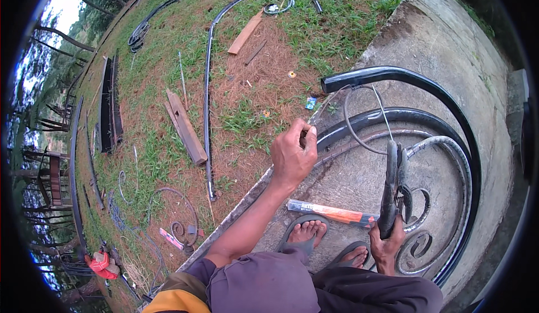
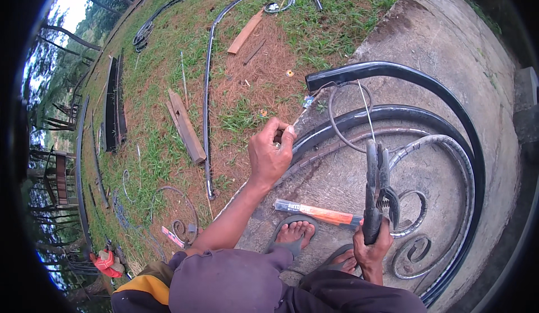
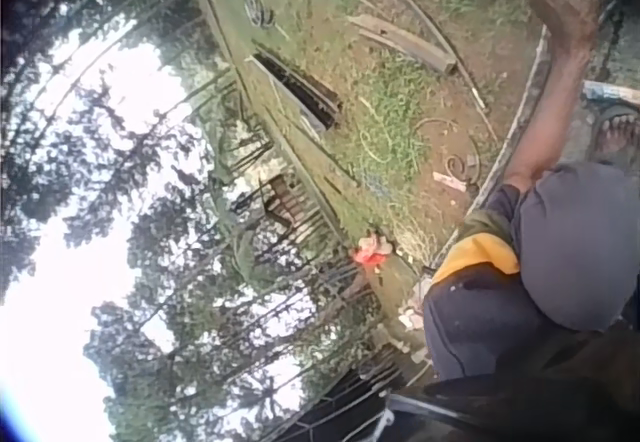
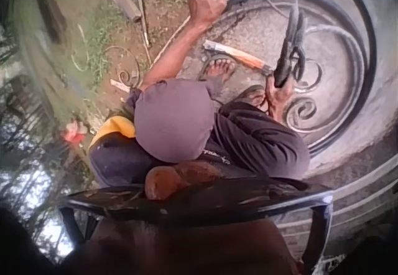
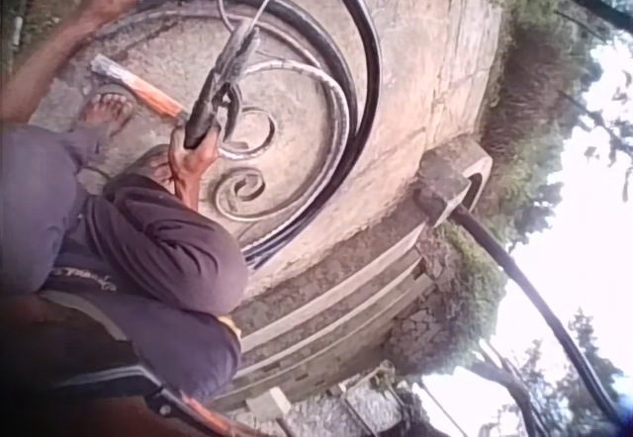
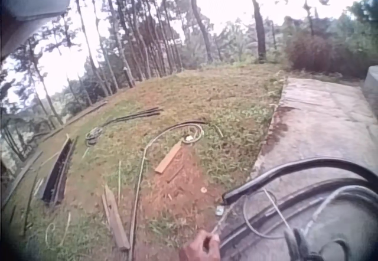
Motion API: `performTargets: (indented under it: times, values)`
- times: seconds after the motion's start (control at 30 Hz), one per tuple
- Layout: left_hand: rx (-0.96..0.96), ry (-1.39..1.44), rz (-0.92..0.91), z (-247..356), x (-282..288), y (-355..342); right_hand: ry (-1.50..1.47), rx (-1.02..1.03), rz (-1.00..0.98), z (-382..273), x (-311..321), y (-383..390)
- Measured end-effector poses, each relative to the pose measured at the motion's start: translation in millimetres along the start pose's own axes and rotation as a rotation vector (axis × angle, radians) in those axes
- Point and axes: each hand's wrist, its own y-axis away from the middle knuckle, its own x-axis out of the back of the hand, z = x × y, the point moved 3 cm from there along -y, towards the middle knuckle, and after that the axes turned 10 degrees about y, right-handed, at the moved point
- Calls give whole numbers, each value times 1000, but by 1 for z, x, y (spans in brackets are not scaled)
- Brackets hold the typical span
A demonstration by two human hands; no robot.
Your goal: The person welds curved metal pieces using a welding electrode holder, rearranges curved metal pipes on the ground, inserts a welding rod into the holder, and welds the metal sections together.
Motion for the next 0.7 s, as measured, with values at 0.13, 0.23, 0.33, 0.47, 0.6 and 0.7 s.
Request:
performTargets:
  times: [0.13, 0.23, 0.33, 0.47, 0.6, 0.7]
  values:
    - [18, 32, 1, 3, 14, -8, 8, 64, 15, -24, 1, -10]
    - [23, 76, -36, 8, -1, -8, 21, 75, 40, -26, 8, -14]
    - [15, 53, -21, 20, 1, -14, -21, 89, 41, -26, 6, -17]
    - [-24, 72, -4, 11, -7, -15, -11, 62, -4, -26, 3, -17]
    - [-57, 40, -7, 11, -9, -18, -23, 82, -11, -34, 2, -22]
    - [-56, 76, -9, 9, -19, -16, -21, 45, -32, -33, 5, -27]
